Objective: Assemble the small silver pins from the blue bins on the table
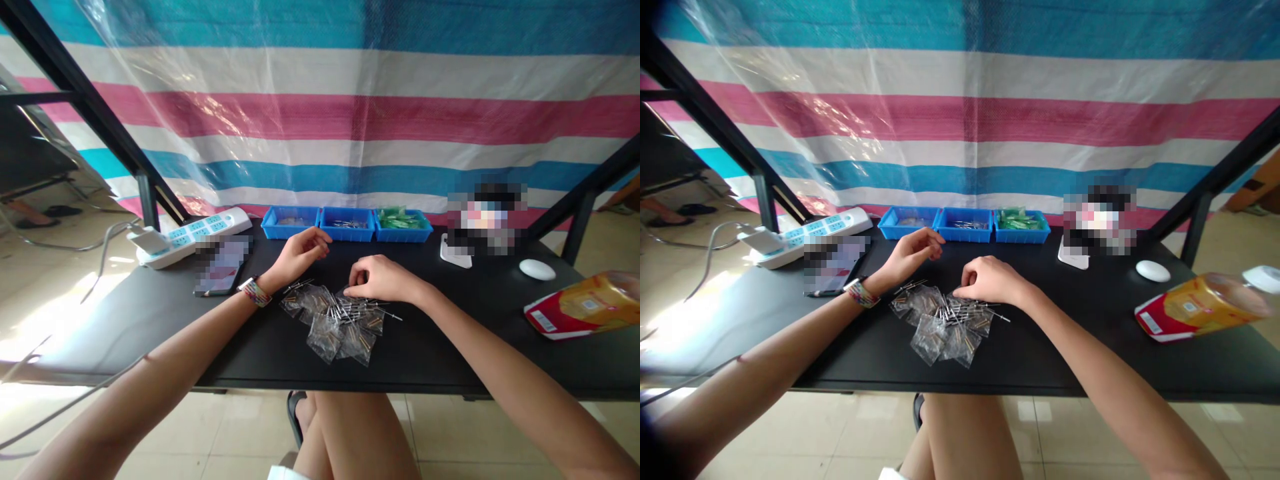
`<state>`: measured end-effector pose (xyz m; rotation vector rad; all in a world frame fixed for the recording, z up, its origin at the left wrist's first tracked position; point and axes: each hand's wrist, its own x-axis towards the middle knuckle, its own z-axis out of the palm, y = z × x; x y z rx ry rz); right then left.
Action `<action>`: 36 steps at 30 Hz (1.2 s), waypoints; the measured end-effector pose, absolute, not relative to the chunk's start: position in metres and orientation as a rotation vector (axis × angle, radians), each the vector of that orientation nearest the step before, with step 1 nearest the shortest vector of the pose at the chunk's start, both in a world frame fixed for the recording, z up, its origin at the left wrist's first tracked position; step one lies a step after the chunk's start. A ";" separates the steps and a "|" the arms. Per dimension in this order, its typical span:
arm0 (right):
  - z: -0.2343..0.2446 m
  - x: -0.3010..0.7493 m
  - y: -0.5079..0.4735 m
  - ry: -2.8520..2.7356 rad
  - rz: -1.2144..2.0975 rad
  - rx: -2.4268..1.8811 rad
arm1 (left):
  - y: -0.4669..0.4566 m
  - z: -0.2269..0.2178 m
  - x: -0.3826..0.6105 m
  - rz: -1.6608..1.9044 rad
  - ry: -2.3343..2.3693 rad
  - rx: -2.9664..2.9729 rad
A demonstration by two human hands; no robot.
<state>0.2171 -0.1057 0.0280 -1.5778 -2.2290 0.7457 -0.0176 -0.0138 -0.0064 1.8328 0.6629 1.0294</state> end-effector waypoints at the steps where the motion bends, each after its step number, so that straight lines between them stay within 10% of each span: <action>1: 0.025 0.213 -0.106 -2.222 0.753 -1.606 | -0.014 -0.006 -0.017 1.033 0.663 1.833; 13: 0.004 0.212 -0.089 -1.938 0.833 -1.493 | -0.013 -0.005 -0.017 1.018 0.646 1.871; 27: -0.003 0.221 -0.075 -0.967 1.695 -0.913 | -0.030 0.006 -0.012 1.051 0.478 2.376; 36: -0.001 0.210 -0.083 -1.195 1.391 -0.904 | -0.026 0.002 -0.012 1.038 0.665 2.046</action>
